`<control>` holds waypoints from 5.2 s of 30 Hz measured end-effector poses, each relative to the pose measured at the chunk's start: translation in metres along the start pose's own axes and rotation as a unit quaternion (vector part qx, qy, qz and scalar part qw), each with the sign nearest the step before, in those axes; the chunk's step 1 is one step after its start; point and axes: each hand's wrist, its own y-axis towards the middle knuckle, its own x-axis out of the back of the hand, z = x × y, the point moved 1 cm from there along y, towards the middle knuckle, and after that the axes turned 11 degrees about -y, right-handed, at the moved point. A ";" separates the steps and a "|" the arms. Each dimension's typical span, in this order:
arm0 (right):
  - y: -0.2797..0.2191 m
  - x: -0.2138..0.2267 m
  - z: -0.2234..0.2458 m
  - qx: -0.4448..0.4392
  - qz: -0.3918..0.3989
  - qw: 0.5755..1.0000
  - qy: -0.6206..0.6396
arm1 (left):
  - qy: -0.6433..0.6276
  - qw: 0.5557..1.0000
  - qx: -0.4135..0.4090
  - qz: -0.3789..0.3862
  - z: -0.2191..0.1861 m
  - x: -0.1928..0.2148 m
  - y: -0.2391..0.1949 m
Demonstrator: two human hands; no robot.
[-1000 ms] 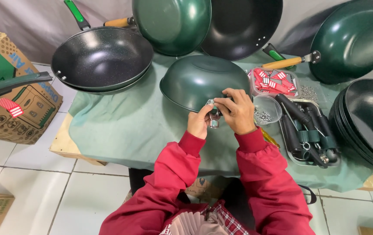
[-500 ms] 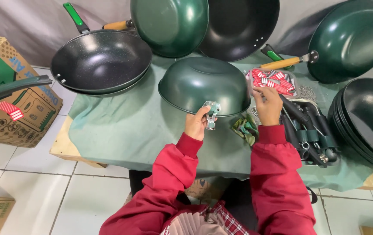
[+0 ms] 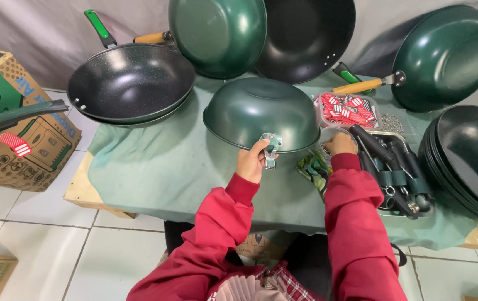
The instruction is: Attaching a metal handle bracket to the side of a wok using screws and a manual screwdriver.
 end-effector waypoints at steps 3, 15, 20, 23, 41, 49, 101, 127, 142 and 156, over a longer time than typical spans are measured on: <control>0.016 -0.019 -0.005 0.002 -0.023 1.000 -0.005 | -0.005 1.000 0.000 -0.001 -0.002 -0.003 -0.001; -0.088 0.057 0.025 0.062 -0.139 0.831 0.535 | -0.028 0.999 -0.007 0.023 -0.029 -0.042 -0.016; -0.126 0.042 0.056 0.053 -0.025 0.665 0.744 | -0.033 0.999 -0.010 0.034 -0.043 -0.064 -0.029; -0.129 0.034 0.080 0.077 0.039 0.598 0.797 | -0.026 0.999 -0.013 0.038 -0.045 -0.066 -0.022; -0.086 0.015 0.161 0.154 0.205 0.316 0.913 | 0.025 0.999 -0.016 0.043 -0.041 -0.057 -0.022; -0.082 0.016 0.157 0.128 0.224 0.294 0.920 | 0.011 0.998 -0.018 0.065 -0.041 -0.060 -0.011; -0.092 0.000 0.168 0.118 0.211 0.340 0.909 | 0.028 0.988 -0.007 0.151 -0.011 0.027 0.067; -0.076 -0.042 0.171 0.086 0.197 0.335 0.917 | 0.081 0.989 -0.015 0.122 -0.027 0.002 0.040; -0.086 -0.014 0.164 0.105 0.187 0.421 0.882 | 0.039 0.991 0.007 0.128 -0.012 0.016 0.057; -0.098 0.019 0.051 0.043 -0.025 0.763 0.645 | 0.055 0.989 -0.007 0.140 -0.005 0.037 0.078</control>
